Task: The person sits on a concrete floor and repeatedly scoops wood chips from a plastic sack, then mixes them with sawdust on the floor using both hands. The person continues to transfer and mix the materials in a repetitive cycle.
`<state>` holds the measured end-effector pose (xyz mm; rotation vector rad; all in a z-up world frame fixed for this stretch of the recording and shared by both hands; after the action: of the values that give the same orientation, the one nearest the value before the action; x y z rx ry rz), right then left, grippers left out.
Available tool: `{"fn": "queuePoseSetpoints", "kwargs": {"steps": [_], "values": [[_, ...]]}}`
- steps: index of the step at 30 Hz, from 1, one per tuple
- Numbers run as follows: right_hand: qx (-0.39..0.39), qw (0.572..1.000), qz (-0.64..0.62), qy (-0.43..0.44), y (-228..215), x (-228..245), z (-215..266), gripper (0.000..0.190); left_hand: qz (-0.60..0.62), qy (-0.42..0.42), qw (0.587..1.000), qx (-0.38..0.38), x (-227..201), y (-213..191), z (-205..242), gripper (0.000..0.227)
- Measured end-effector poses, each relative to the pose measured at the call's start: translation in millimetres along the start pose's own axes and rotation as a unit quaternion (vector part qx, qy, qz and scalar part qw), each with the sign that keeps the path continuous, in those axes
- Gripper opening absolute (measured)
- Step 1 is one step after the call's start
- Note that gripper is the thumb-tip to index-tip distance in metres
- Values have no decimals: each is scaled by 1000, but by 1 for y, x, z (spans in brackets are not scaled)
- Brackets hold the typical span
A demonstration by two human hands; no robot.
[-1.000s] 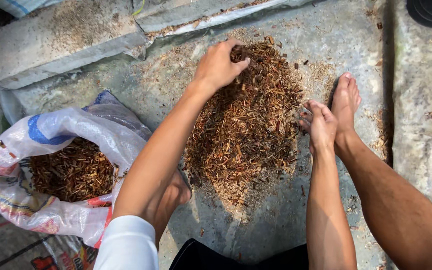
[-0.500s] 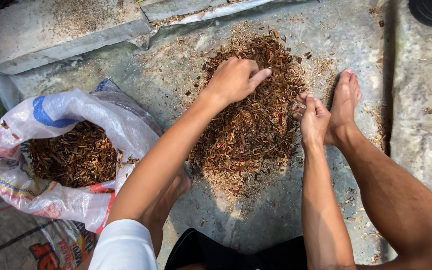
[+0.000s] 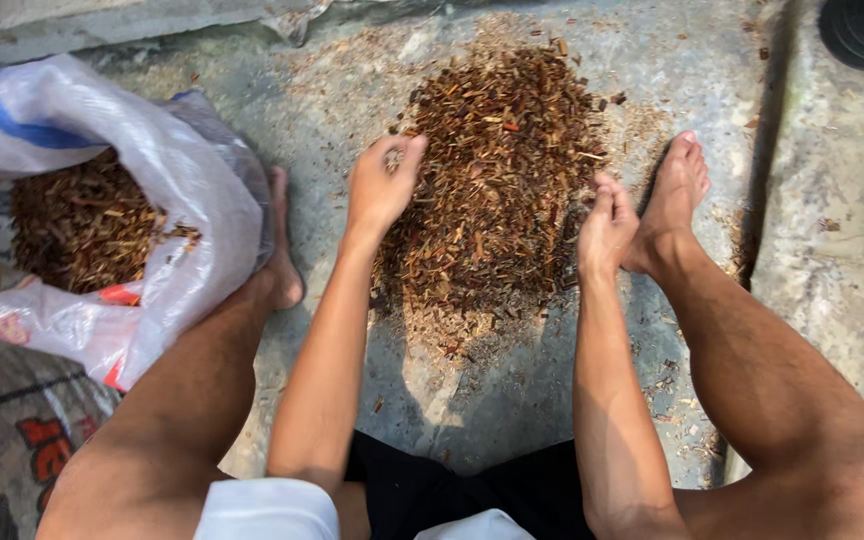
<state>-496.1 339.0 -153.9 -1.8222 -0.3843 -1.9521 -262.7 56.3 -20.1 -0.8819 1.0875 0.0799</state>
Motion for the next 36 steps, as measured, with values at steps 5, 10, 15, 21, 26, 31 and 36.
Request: {"fn": "queuePoseSetpoints", "kwargs": {"steps": [5, 10, 15, 21, 26, 31, 36], "values": [[-106, 972, 203, -50, -16, -1, 70, 33, 79, -264, 961, -42, 107, 30, 67, 91], [-57, 978, 165, 110, 41, -32, 151, 60, 149, -294, 944, 26, 112, 86, 98, 110], [42, 991, 98, 79, 92, -59, 142, 106, 107, -265, 953, 104, 100, 113, 82, 139], [83, 982, 87, 148, 96, -47, 125, 123, 153, -212, 958, 117, 99, 127, 66, 148], [127, 985, -14, 118, 107, 13, 135, 96, 129, -186, 965, 129, 92, 103, 71, 132], [128, 988, 45, 72, 101, 84, 112, 66, 195, -53, 979, 35, 23, 63, 73, 67], [110, 941, 315, -59, 100, 147, 105, 58, 62, 9, 998, -15, -32, 42, 78, 47]]}}
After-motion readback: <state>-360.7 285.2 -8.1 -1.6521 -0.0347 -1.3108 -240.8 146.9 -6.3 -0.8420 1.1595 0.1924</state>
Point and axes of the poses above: each hand's wrist, its own z-axis away from the middle knuckle, its own y-axis out of the palm, x = y × z, the point moved 7 cm from there along -z, towards the middle knuckle, and after that the axes turned 15 degrees about x, right-handed, at the moved point
